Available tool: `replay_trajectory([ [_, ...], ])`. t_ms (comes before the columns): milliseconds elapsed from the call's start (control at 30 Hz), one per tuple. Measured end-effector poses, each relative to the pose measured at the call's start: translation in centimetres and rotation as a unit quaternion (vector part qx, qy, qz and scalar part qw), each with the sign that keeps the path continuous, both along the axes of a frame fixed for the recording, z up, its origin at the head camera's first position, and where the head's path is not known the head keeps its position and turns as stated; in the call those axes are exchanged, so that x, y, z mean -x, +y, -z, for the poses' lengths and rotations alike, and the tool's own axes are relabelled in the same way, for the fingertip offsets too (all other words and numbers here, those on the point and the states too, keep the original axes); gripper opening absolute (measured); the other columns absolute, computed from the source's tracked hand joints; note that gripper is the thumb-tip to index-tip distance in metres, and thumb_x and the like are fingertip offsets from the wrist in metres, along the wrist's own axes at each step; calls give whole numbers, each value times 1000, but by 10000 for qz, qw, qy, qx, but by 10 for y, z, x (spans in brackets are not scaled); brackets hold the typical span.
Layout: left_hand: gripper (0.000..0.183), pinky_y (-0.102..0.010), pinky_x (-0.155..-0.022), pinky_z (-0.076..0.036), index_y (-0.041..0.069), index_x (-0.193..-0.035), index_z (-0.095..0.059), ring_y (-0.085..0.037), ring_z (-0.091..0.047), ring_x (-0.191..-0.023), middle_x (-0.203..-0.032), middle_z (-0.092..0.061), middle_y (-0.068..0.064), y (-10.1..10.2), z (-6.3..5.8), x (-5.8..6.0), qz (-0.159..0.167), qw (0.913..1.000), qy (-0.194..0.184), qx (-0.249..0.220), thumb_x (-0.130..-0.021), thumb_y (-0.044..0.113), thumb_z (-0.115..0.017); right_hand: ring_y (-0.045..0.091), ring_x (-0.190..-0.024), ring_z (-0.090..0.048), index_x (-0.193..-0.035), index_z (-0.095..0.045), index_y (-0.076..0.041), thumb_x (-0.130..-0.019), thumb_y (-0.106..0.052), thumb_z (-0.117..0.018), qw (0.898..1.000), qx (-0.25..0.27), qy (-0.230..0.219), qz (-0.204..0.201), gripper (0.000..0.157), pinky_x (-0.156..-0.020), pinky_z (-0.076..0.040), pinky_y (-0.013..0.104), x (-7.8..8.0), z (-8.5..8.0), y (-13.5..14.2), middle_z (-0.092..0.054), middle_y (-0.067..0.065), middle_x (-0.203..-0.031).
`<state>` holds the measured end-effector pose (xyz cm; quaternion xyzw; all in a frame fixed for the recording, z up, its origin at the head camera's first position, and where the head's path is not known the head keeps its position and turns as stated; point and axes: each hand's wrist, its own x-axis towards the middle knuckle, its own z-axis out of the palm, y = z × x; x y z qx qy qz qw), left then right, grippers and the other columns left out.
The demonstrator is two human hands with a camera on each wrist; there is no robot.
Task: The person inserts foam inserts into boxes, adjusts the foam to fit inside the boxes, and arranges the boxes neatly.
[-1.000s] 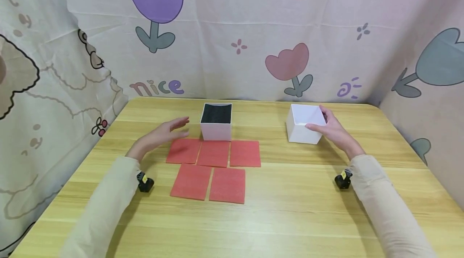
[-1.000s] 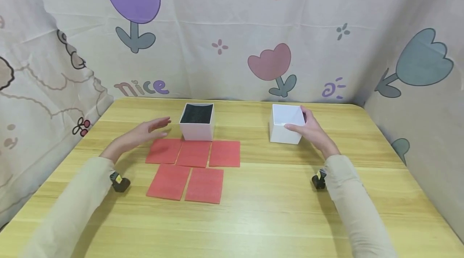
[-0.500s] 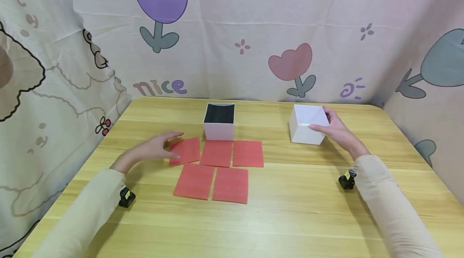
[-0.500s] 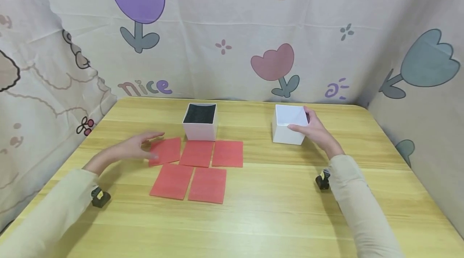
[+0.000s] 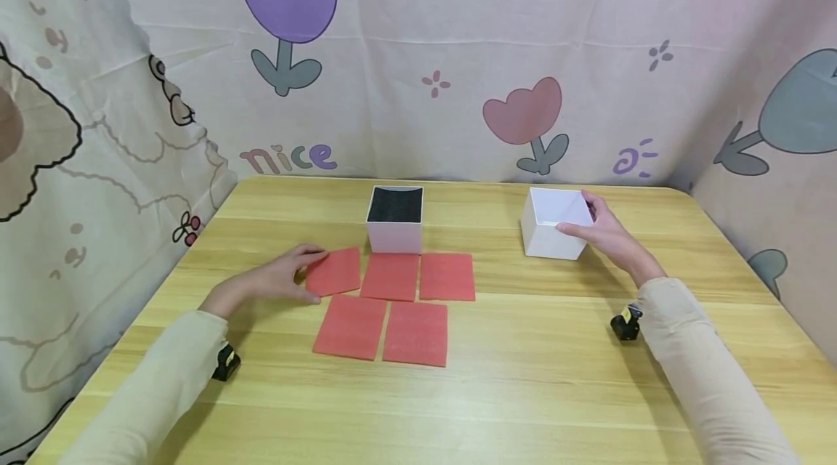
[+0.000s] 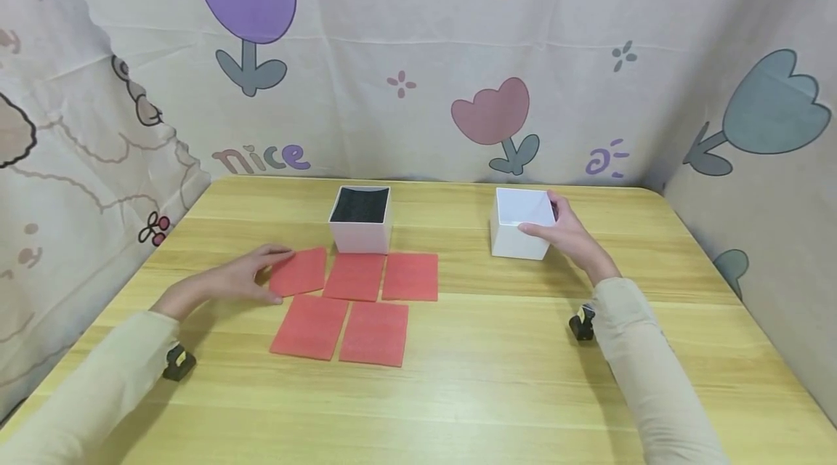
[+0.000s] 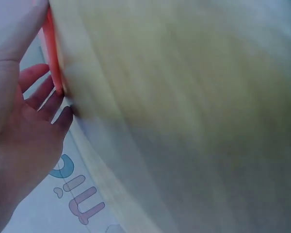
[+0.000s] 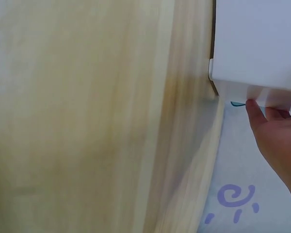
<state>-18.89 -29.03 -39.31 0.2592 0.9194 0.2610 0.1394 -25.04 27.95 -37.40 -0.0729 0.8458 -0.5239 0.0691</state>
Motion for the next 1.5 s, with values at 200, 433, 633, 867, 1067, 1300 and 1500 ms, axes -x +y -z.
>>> replay_trajectory([
  [200,98,-57,-101,-34,-16,-142,-30,-45,-36,-124,-138,-31,-32,10,-2,-1,-274,9994,115,188,-70,26,-81,40,-143,-8,-150,12,4,-91,-14,-66,10000,75,-61,2,99,-114,-11,49,-2,-3,-1,-2,31,-155],
  [433,95,-58,-98,-34,-13,-139,-37,-44,-33,-121,-133,-33,-29,18,-7,-3,-499,9982,212,260,-63,22,-82,38,-143,-9,-151,10,3,-90,-19,-69,9999,63,-1,79,103,-114,-12,48,2,3,4,-4,28,-155],
  [633,96,-58,-97,-36,-10,-142,-36,-41,-38,-119,-135,-37,-28,15,-6,2,-544,9981,276,39,-65,24,-83,39,-141,-14,-151,9,4,-89,-17,-69,9998,120,45,133,101,-114,-14,49,1,4,6,-8,29,-154],
  [867,99,-64,-102,-29,-11,-145,-29,-49,-32,-128,-144,-29,-31,6,-8,-2,-865,9948,341,-425,-72,28,-84,39,-140,-17,-151,7,4,-89,-12,-69,9996,222,56,138,99,-114,-16,48,5,6,3,-12,29,-153],
  [1067,93,-67,-100,-29,-5,-147,-31,-49,-32,-129,-146,-30,-27,12,-29,-13,-1052,9895,621,-773,-76,26,-82,36,-139,-20,-152,4,3,-88,-10,-69,9992,376,73,117,98,-114,-18,48,8,7,-1,-15,28,-153],
  [1300,87,-65,-99,-32,1,-147,-36,-39,-35,-129,-146,-35,-18,38,-53,-16,-773,9866,970,-1063,-76,22,-82,36,-143,-10,-151,9,2,-88,-10,-69,9998,171,125,30,101,-115,-12,46,4,4,3,-1,25,-158],
  [1500,84,-59,-96,-38,2,-146,-38,-34,-39,-123,-141,-40,-16,63,-68,-10,-489,9876,988,-1121,-76,19,-83,35,-144,-3,-151,13,0,-87,-12,-70,10000,77,38,-29,105,-115,-9,45,5,3,5,7,23,-158],
])
